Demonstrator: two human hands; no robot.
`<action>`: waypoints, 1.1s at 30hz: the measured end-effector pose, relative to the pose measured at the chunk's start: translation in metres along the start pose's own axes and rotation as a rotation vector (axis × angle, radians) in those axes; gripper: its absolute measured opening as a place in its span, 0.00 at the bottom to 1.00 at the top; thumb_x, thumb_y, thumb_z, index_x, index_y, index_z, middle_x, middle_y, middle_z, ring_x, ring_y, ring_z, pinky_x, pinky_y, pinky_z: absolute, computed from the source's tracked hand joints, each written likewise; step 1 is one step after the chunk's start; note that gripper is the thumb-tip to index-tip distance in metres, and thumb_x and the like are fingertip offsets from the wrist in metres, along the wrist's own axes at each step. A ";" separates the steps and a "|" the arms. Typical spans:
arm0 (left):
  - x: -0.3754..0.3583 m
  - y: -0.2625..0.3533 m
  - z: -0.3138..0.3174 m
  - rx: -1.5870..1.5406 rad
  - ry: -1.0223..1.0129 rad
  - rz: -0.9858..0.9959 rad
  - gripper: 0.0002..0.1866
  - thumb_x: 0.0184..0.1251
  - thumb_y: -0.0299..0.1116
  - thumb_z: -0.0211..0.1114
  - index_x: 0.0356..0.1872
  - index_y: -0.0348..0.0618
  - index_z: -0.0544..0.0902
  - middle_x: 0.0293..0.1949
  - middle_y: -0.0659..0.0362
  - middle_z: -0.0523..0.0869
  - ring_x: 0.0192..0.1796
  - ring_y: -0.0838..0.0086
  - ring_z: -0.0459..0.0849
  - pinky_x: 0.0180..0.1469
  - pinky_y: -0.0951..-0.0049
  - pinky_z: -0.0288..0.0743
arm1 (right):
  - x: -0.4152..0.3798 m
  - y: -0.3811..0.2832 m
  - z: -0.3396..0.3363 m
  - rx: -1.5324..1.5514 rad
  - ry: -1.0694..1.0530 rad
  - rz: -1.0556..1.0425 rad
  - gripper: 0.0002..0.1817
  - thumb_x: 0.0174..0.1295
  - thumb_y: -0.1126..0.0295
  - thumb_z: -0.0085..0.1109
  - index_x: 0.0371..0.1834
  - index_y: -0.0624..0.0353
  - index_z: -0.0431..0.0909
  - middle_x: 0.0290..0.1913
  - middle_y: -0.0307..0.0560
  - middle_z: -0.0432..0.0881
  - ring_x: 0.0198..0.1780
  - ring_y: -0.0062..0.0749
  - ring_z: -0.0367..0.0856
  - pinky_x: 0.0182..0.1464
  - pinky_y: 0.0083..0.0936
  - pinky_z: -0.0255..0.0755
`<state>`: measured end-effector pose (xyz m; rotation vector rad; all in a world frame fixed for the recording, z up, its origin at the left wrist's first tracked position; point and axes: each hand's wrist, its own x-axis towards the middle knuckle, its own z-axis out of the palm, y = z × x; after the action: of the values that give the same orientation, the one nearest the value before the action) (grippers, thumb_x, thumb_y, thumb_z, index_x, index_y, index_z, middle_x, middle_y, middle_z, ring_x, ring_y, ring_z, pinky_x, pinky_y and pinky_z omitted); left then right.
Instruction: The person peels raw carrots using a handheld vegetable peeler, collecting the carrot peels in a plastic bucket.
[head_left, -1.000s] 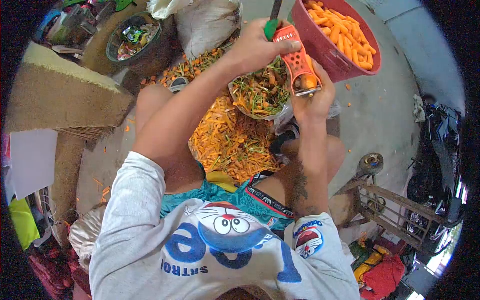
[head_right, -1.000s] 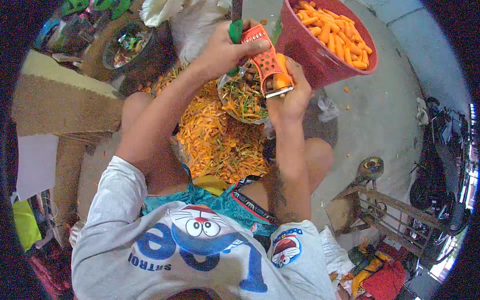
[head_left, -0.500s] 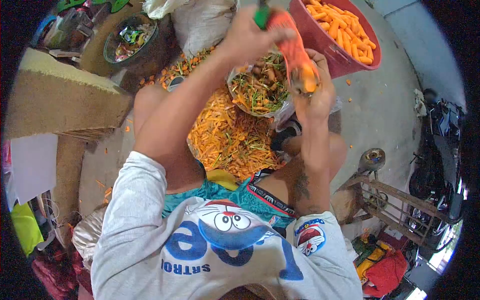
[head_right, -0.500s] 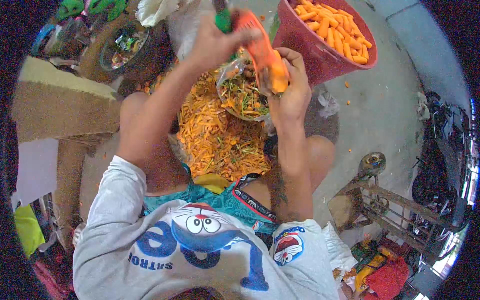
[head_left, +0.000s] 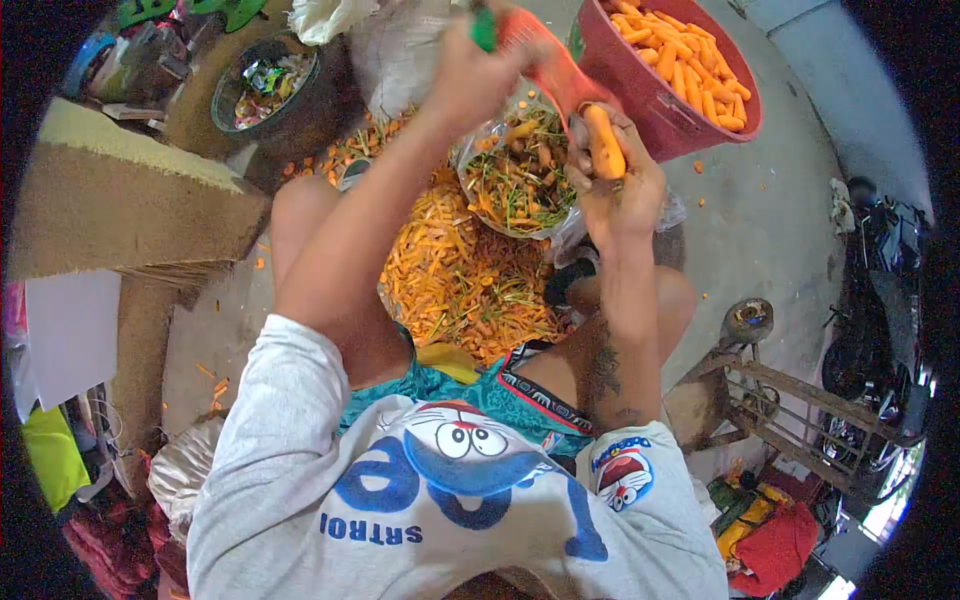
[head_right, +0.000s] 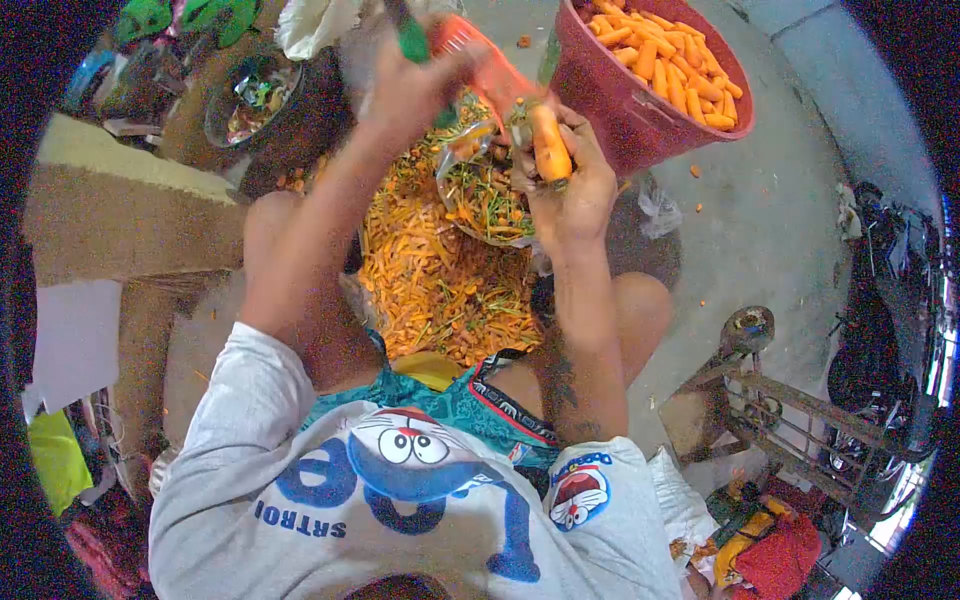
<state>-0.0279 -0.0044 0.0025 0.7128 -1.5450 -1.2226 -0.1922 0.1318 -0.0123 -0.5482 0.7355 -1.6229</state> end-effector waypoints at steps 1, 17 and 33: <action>-0.008 0.007 0.009 -0.001 -0.003 0.000 0.15 0.63 0.39 0.78 0.40 0.41 0.85 0.31 0.67 0.85 0.33 0.84 0.81 0.35 0.76 0.77 | -0.001 0.001 0.006 0.000 0.002 -0.003 0.17 0.75 0.62 0.49 0.59 0.61 0.74 0.43 0.45 0.81 0.31 0.26 0.77 0.30 0.23 0.70; 0.003 -0.007 -0.007 -0.022 0.064 0.054 0.13 0.64 0.38 0.78 0.41 0.43 0.85 0.31 0.67 0.85 0.29 0.84 0.80 0.30 0.79 0.74 | -0.006 -0.003 0.000 -0.062 -0.054 -0.018 0.19 0.76 0.60 0.49 0.59 0.62 0.75 0.43 0.46 0.82 0.30 0.21 0.75 0.28 0.18 0.67; -0.011 0.012 -0.008 0.096 -0.105 0.034 0.13 0.66 0.35 0.76 0.44 0.40 0.84 0.36 0.65 0.89 0.38 0.82 0.86 0.42 0.73 0.81 | -0.016 -0.006 0.004 -0.277 -0.022 -0.056 0.23 0.77 0.60 0.49 0.64 0.67 0.75 0.40 0.40 0.80 0.35 0.21 0.76 0.33 0.19 0.68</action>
<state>-0.0148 0.0064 0.0099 0.6902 -1.7054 -1.1828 -0.1906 0.1470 -0.0045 -0.7895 0.9429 -1.5737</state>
